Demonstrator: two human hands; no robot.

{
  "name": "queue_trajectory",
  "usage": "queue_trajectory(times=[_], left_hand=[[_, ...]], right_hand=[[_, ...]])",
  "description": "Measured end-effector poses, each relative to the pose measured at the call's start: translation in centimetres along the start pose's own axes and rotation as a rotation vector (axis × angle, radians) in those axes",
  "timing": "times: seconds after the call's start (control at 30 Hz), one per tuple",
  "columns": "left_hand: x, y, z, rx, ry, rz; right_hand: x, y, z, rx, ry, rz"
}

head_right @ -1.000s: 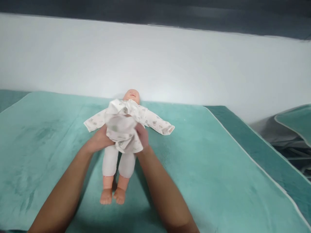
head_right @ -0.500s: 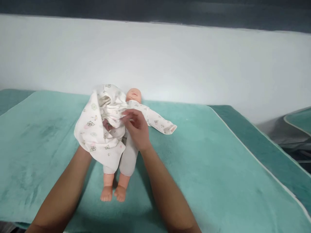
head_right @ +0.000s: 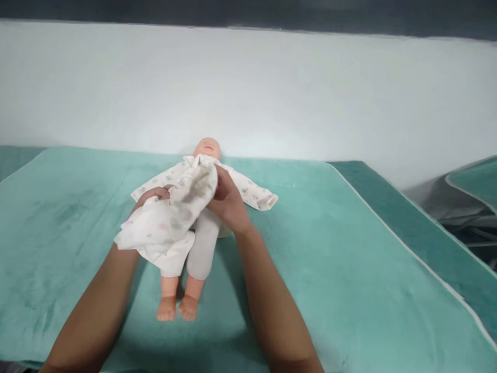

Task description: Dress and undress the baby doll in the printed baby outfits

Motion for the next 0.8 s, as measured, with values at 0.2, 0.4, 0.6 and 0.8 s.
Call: queue_trajectory(times=[0.2, 0.4, 0.6, 0.8], left_hand=[[-1.4, 0.9, -1.2, 0.183, 0.038, 0.231], [-1.8, 3.4, -1.9, 0.480, -0.029, 0.258], [1.8, 6.0, -1.3, 0.443, -0.228, 0.351], [2.5, 1.5, 0.1, -0.195, -0.026, 0.013]], right_hand=[[1.0, 0.6, 0.0, 0.162, -0.001, 0.126], [-1.1, 0.2, 0.4, 0.120, 0.199, 0.328], [-1.4, -3.3, 1.5, -0.646, 0.108, 0.653], [-2.1, -3.0, 1.6, -0.520, 0.034, 0.363]])
Point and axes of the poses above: each hand's wrist, its own z-axis away from the middle knuckle, its own y-axis out of the back of the hand, x = y × z, the point moved 3 cm from there along -z, towards the middle knuckle, and after that the axes turned 3 degrees about z, right-handed, at the moved point
